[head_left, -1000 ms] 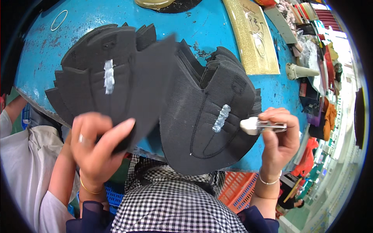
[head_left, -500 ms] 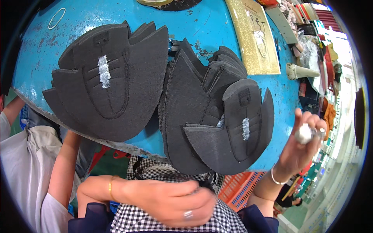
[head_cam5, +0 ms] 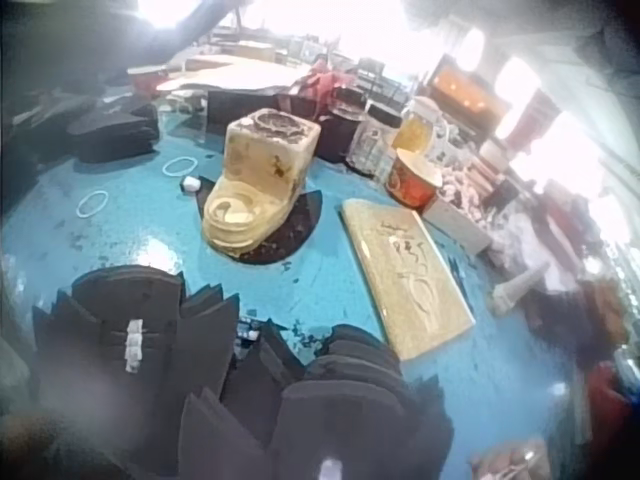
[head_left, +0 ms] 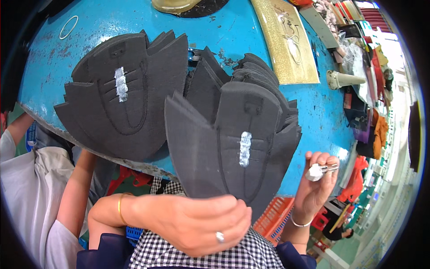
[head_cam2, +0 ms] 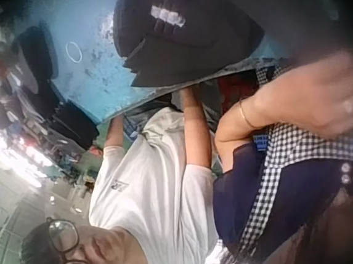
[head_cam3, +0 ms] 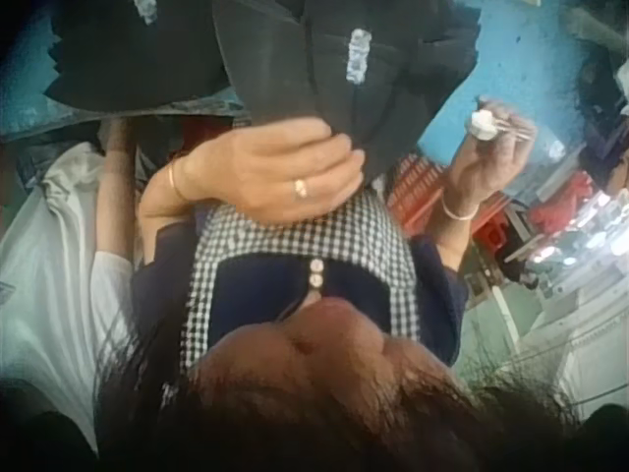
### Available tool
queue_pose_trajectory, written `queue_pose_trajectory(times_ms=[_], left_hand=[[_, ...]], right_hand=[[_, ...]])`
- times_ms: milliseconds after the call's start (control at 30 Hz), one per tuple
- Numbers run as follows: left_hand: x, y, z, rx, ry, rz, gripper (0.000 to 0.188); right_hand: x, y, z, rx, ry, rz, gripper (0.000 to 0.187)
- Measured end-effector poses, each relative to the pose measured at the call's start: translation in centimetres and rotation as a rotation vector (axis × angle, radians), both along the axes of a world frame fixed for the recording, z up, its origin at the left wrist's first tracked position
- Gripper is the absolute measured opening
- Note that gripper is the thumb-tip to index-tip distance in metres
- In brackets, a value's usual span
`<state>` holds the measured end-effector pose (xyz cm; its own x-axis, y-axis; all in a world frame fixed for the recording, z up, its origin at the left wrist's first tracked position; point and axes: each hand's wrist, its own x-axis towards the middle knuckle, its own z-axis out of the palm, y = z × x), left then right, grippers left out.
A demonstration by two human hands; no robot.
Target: The person applies white adhesive to the tongue area of black shoe components using a small adhesive applicator tool.
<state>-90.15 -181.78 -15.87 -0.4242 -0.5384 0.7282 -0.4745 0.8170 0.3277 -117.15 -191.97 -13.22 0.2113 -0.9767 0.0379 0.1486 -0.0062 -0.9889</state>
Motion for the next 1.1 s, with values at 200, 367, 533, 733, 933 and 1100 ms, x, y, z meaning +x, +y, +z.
queue_pose_trajectory(times_ms=[200, 367, 533, 733, 933, 1100], left_hand=[[1.2, 0.3, -2.5, 0.272, 0.033, 0.032, 0.006], [1.2, 0.5, -2.2, 0.357, 0.068, 0.029, 0.006], [1.4, 0.5, -2.3, 0.367, 0.095, 0.026, 0.006], [1.3, 0.4, -2.3, 0.38, 0.088, 0.016, 0.008], [0.5, 0.8, -1.6, 0.353, 0.021, 0.099, 0.012], [0.2, 1.5, -1.0, 0.332, -0.085, 0.228, 0.017]], right_hand=[[4.4, -2.2, 1.2, -0.568, 0.54, 0.357, 0.028], [7.6, -2.9, 2.1, -0.715, 0.706, 0.5, 0.032], [8.7, -2.9, 1.3, -0.797, 0.755, 0.619, 0.035], [9.8, -5.0, 0.8, -0.971, 0.868, 0.433, 0.035], [9.9, -4.6, 1.3, -1.044, 0.909, 0.472, 0.036], [9.0, -3.6, 2.6, -0.833, 0.861, 0.599, 0.036]])
